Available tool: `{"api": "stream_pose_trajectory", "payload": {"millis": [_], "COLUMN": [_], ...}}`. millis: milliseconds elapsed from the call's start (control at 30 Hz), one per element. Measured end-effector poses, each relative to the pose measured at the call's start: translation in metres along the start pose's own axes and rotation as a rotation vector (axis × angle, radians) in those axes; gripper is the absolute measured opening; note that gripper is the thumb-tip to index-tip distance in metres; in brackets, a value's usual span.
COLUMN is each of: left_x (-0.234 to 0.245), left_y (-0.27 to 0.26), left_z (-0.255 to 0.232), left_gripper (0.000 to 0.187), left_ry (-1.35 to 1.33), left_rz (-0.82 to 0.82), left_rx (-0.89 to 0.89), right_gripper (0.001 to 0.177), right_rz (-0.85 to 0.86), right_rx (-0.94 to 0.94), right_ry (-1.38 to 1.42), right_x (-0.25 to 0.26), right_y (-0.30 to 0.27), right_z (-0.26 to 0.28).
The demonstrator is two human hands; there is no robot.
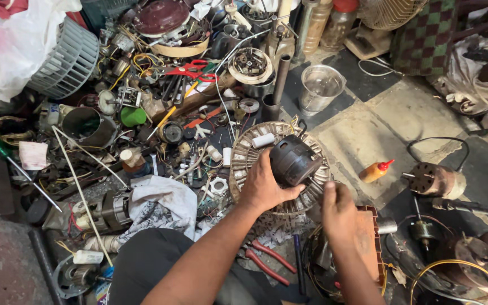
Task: The person works on a fan motor assembly on the floor, using pliers to manipulate wires and components, cleaning parts with a cloth, and handling various motor housings and stators.
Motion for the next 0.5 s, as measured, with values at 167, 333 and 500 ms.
{"api": "stream_pose_trajectory", "payload": {"millis": [167, 333, 500], "left_x": [-0.007, 0.004, 0.000], "left_y": [0.000, -0.003, -0.003], "left_z": [0.011, -0.003, 0.003], "left_gripper": [0.115, 0.118, 0.117], "left_ry": [0.023, -0.005, 0.029], "left_rz": [0.076, -0.007, 0.029], "left_rx": [0.096, 0.026, 0.097], "right_gripper": [0.024, 0.017, 0.061], "right_rz": [-0.173, -0.245, 0.239], "right_rx": [0.472, 0.534, -0.559], "right_ry": [-0.108, -0.211, 0.373], "right_x": [0.020, -0.002, -0.063], "right_y": [-0.024, -0.011, 0.021], "right_z": [0.064, 0.028, -0.109]}}
Point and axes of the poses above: each hand's wrist, its own y-axis towards the middle knuckle, its own x-axis out of the back of the hand, z = x × y, the point moved 10 cm from there along y, towards the middle knuckle, and after that the axes turned 11 degrees about -z, right-handed, at the moved point
